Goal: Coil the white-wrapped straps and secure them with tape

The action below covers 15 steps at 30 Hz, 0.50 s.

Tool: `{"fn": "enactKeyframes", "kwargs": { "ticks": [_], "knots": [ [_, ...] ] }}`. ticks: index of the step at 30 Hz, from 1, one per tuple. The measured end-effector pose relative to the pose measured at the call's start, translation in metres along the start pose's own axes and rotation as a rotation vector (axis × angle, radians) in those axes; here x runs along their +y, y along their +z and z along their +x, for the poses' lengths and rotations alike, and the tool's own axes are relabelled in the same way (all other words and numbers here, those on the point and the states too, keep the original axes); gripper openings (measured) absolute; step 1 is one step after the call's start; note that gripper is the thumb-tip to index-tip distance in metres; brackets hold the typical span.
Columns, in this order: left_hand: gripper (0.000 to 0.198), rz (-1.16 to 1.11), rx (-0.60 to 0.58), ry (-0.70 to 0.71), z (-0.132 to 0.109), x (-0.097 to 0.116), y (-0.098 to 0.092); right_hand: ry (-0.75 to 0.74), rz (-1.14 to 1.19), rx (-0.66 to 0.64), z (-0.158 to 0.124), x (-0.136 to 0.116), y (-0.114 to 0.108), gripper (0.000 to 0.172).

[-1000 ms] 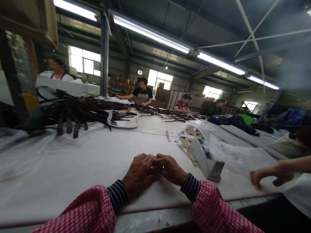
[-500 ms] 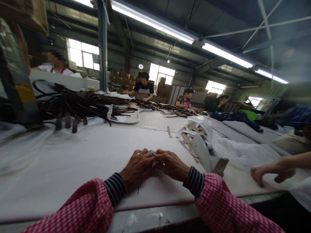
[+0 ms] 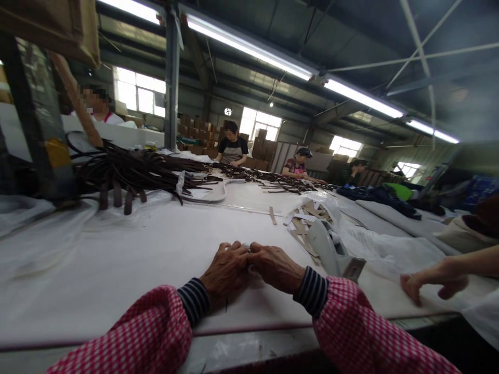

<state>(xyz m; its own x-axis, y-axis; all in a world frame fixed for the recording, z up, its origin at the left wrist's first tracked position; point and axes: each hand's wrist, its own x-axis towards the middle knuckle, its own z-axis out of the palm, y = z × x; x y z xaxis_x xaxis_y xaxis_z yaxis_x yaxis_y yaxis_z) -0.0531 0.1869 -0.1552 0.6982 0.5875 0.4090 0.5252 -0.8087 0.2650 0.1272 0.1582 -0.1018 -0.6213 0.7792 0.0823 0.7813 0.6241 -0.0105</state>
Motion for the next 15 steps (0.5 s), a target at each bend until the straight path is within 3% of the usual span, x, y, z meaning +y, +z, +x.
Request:
{"fn": "enactKeyframes", "kwargs": {
  "ticks": [9, 15],
  "knots": [
    [0.014, 0.041, -0.001, 0.001, 0.000, -0.005, 0.009, 0.036, -0.015, -0.015, 0.002, 0.000, 0.001, 0.009],
    [0.010, -0.004, -0.029, 0.021, 0.000, -0.003, 0.005, -0.086, -0.072, 0.158, -0.009, -0.005, 0.021, 0.024]
  ]
}}
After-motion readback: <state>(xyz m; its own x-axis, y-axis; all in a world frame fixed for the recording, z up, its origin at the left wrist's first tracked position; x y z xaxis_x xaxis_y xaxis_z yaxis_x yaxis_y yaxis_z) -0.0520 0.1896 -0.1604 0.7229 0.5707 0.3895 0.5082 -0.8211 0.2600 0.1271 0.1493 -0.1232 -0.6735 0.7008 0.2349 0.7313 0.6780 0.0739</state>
